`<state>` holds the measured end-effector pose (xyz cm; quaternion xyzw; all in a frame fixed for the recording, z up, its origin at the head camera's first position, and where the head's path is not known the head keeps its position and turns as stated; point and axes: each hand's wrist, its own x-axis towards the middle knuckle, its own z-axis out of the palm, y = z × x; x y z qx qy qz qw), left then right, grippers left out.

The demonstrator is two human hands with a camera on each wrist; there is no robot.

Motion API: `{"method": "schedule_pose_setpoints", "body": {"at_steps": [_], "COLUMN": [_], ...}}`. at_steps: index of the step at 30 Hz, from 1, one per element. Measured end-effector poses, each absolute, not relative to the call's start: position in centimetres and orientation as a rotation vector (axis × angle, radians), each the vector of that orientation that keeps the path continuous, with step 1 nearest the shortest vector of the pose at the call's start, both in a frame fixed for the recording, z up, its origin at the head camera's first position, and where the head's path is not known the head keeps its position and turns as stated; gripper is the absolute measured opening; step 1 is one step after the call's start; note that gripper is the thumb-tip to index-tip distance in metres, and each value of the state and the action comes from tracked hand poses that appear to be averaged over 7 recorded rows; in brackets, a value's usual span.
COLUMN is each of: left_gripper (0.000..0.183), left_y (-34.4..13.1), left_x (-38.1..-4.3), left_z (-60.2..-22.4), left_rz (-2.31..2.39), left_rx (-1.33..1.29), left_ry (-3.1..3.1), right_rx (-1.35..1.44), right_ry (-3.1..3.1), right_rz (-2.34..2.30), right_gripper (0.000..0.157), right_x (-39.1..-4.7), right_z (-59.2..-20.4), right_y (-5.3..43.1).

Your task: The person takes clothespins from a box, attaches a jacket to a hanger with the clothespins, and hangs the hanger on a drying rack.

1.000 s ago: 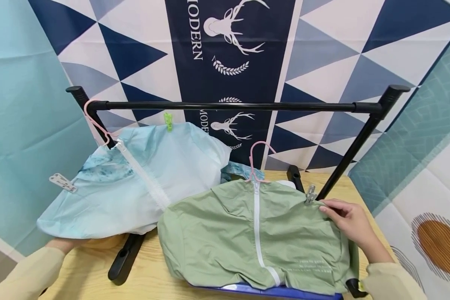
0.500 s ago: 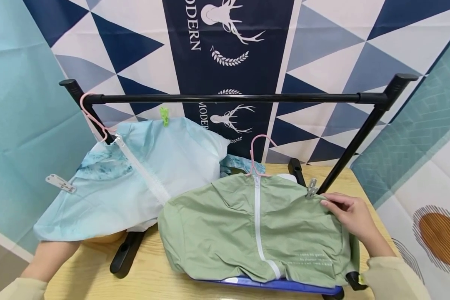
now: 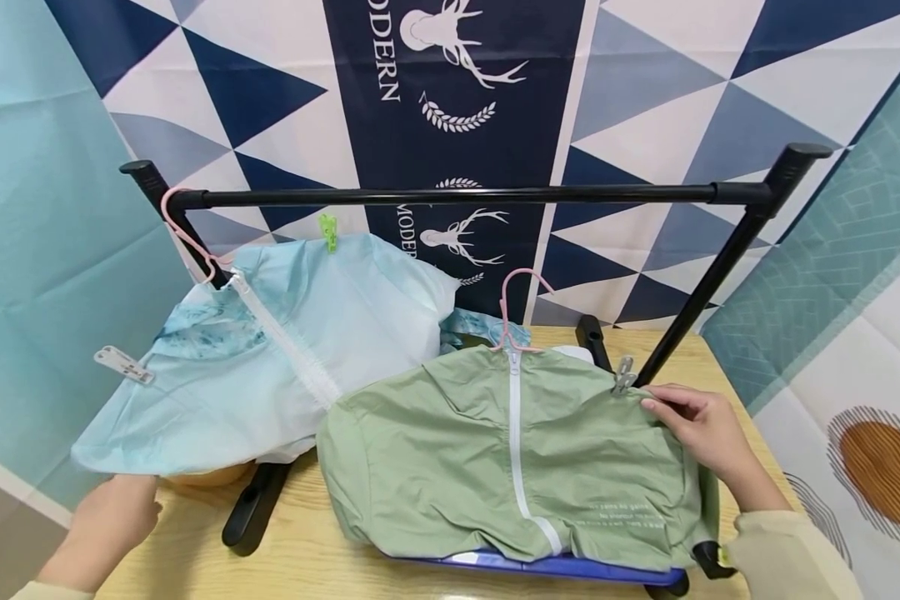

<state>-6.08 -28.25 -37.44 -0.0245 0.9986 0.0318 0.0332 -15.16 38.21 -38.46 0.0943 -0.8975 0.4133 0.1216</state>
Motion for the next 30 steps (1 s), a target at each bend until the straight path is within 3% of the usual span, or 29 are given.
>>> {"method": "schedule_pose_setpoints", "body": {"at_steps": [10,19,30], "left_gripper": [0.010,0.024,0.024], "left_y": [-25.5,-21.8,-18.6], "left_x": [-6.0,-7.8,-11.0], "left_z": [-35.6,-33.5,-30.6], "left_rz": [0.090,0.153,0.218], "left_rx": [0.016,0.197,0.524], "left_ry": [2.968,2.983,3.270], "right_rx": [0.298,0.318,0.298], "right_ry": [-2.598,-2.584,-2.598], "right_rz": [1.215,1.222,1.185], "right_gripper": [0.021,0.021,0.018], "right_x": [-15.0,-14.9,-15.0], "right_z": [-38.3,-38.4,-38.2], "right_y": [38.1,38.1,38.0]}}
